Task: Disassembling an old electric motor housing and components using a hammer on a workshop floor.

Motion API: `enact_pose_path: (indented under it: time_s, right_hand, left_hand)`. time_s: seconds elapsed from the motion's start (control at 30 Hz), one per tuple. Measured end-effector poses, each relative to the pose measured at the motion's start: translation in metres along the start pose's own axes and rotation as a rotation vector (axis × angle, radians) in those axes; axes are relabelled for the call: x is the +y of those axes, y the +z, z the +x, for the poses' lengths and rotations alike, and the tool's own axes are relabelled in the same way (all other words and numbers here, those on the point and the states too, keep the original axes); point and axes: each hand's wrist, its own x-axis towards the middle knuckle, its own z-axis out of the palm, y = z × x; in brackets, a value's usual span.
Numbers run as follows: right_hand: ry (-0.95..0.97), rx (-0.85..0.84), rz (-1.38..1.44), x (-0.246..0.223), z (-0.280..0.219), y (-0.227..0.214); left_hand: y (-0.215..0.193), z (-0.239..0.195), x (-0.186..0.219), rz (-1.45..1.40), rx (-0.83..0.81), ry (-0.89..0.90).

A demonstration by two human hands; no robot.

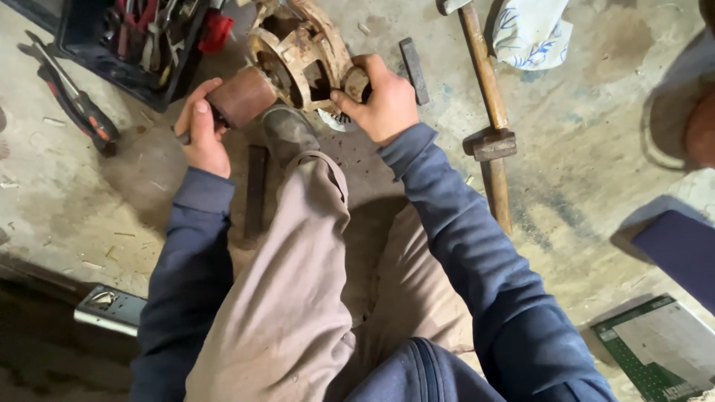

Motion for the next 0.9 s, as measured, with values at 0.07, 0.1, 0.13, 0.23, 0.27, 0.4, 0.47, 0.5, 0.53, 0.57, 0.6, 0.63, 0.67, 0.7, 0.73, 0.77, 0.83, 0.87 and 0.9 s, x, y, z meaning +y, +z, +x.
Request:
enact_pose_path:
  time_s: [0.07, 0.1, 0.13, 0.23, 0.27, 0.4, 0.47, 0.5, 0.53, 0.57, 0.6, 0.63, 0.67, 0.7, 0.73, 0.77, 0.83, 0.87, 0.9]
  right_hand:
    - [-0.012, 0.024, 0.014, -0.001, 0.004, -0.002]
    - [-0.037, 0.042, 0.011, -0.003, 0.006, -0.004]
    - [-0.063, 0.058, 0.005, -0.005, 0.011, -0.008]
    - [-0.07, 0.023, -0.022, -0.01, 0.007, -0.027]
    - [-0.085, 0.009, -0.034, -0.013, 0.013, -0.036]
    - [0.009, -0.02, -0.062, -0.025, 0.011, -0.056]
    - [0.023, -0.027, -0.123, -0.023, 0.013, -0.061]
    - [0.003, -0.013, -0.143, -0.021, 0.012, -0.065]
    - [-0.003, -0.005, -0.163, -0.019, 0.004, -0.07]
    - [-0.01, 0.002, -0.183, -0.018, -0.003, -0.074]
    - [-0.028, -0.003, -0.212, -0.017, -0.009, -0.08]
    - [-0.046, -0.008, -0.241, -0.018, -0.015, -0.086]
    - [-0.081, 0.003, -0.278, -0.016, -0.01, -0.093]
    - [-0.09, 0.012, -0.299, -0.014, -0.002, -0.097]
    - [-0.086, 0.003, -0.307, -0.012, 0.0, -0.099]
    - [-0.083, -0.006, -0.316, -0.012, 0.0, -0.1]
    - [-0.158, -0.008, -0.367, -0.015, 0.008, -0.098]
    - [-0.194, -0.011, -0.391, -0.018, 0.009, -0.096]
    - [-0.173, -0.064, -0.42, -0.024, 0.008, -0.093]
  left_hand:
    - [0.008, 0.001, 0.013, -0.049, 0.014, -0.017]
    - [0.013, 0.002, 0.019, -0.099, 0.04, -0.041]
    - [0.019, 0.003, 0.026, -0.153, 0.069, -0.067]
    - [0.024, -0.009, 0.045, -0.026, 0.12, -0.105]
    - [0.026, -0.012, 0.051, -0.002, 0.107, -0.11]
    - [0.026, -0.01, 0.06, 0.049, 0.033, -0.184]
    - [0.026, -0.006, 0.051, 0.021, -0.012, -0.254]
    - [0.028, -0.006, 0.042, -0.005, -0.031, -0.294]
    - [0.028, -0.009, 0.035, -0.029, -0.052, -0.349]
    - [0.029, -0.015, 0.026, -0.054, -0.059, -0.376]
    - [0.034, -0.023, 0.015, -0.084, -0.066, -0.398]
    - [0.036, -0.031, 0.009, -0.115, -0.073, -0.42]
    - [0.04, -0.028, 0.002, -0.164, -0.12, -0.441]
    - [0.047, -0.027, -0.005, -0.212, -0.167, -0.462]
    - [0.047, -0.035, -0.011, -0.253, -0.203, -0.503]
    - [0.047, -0.041, -0.018, -0.263, -0.199, -0.518]
    - [0.045, -0.042, -0.036, -0.283, -0.187, -0.519]
    - [0.04, -0.045, -0.046, -0.281, -0.192, -0.539]
    - [0.031, -0.048, -0.056, -0.278, -0.198, -0.559]
